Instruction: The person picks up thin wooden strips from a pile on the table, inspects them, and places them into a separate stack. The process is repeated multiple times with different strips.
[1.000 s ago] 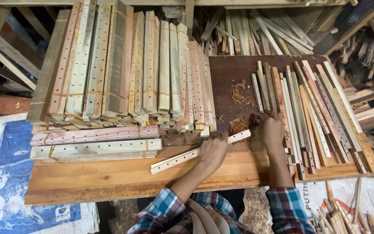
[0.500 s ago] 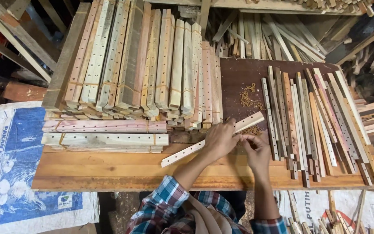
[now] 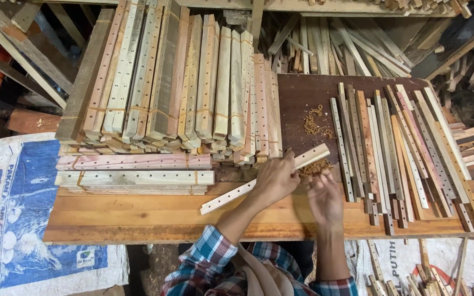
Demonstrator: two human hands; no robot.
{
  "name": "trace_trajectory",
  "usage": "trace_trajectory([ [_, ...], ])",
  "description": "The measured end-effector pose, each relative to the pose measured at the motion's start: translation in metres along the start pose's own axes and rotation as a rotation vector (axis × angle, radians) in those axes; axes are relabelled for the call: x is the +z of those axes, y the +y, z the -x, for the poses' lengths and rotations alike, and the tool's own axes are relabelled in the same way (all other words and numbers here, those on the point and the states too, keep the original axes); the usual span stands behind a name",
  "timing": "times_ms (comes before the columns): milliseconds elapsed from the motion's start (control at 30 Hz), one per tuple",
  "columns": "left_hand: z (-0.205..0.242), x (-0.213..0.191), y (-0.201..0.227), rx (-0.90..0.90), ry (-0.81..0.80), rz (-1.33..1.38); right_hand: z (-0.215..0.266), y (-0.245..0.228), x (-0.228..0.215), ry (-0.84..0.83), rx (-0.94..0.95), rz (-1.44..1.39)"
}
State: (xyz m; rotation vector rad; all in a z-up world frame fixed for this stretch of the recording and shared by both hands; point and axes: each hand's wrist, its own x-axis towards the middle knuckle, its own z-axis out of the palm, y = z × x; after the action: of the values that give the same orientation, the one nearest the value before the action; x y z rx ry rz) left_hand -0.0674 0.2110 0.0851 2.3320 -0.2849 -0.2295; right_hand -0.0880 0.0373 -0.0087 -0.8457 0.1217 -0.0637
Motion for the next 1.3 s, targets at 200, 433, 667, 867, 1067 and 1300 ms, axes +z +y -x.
trace_trajectory([
  [200,0.006,-0.001,0.001,0.034,-0.009,0.034,-0.007,-0.008,-0.014,-0.088,0.084,-0.234],
  [433,0.025,-0.013,0.017,0.058,-0.077,0.048,-0.019,-0.069,0.019,-0.070,-0.215,0.637],
  [667,0.016,0.000,0.011,0.107,-0.022,-0.077,-0.009,-0.065,-0.007,-0.403,-0.011,1.038],
  [867,0.028,0.003,0.031,0.165,0.025,-0.101,0.017,-0.016,-0.052,-0.291,0.167,-0.832],
  [1067,0.043,0.027,0.045,0.198,-0.178,-0.015,0.012,-0.071,-0.049,0.089,0.028,0.412],
  [1300,0.032,0.092,0.072,0.415,-0.160,-0.095,0.034,-0.124,-0.095,0.150,0.078,0.765],
])
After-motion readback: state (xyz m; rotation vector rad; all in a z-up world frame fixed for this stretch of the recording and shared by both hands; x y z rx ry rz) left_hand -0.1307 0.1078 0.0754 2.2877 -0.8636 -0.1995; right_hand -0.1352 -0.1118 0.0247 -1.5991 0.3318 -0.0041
